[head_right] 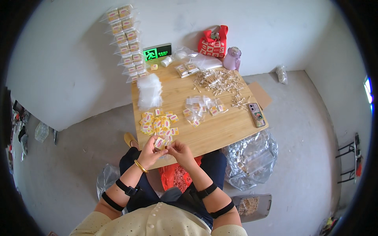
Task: The person sits at a table and repeatedly picks up small yellow packets and clear plastic bags. They place the packets into the bags and arrange the filled bags on the table. The person handles the items one at a time, creating a growing pile of packaged units.
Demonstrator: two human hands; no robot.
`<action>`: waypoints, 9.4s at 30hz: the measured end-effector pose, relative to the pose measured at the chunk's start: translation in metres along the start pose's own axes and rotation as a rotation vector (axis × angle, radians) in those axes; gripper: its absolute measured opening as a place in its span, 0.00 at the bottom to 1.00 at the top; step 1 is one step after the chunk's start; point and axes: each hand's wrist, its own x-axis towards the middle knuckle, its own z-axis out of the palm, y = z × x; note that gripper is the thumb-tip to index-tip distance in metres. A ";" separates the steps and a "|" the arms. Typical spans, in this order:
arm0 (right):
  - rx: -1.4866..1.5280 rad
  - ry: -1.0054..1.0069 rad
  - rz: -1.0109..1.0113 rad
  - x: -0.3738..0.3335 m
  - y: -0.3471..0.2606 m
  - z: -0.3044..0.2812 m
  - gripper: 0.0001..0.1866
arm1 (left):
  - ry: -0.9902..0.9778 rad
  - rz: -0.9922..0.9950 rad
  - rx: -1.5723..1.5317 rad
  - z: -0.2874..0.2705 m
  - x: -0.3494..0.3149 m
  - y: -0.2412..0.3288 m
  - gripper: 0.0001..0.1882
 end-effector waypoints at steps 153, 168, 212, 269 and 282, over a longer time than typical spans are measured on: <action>-0.881 0.252 0.070 0.063 0.068 0.035 0.17 | 0.852 0.024 1.049 -0.089 -0.037 -0.123 0.22; -1.116 0.275 0.094 0.072 0.070 0.032 0.20 | 0.567 -0.119 0.498 -0.095 -0.004 -0.086 0.25; -0.480 0.038 0.187 0.064 0.096 0.006 0.08 | 0.014 -0.180 -0.946 -0.088 -0.040 -0.058 0.13; -1.171 -0.187 -0.512 0.011 0.090 0.011 0.12 | 0.628 -0.201 -0.605 -0.116 -0.109 -0.042 0.22; 1.763 -0.408 0.907 0.065 0.081 -0.001 0.35 | 0.255 -0.228 -0.522 -0.067 -0.042 -0.028 0.21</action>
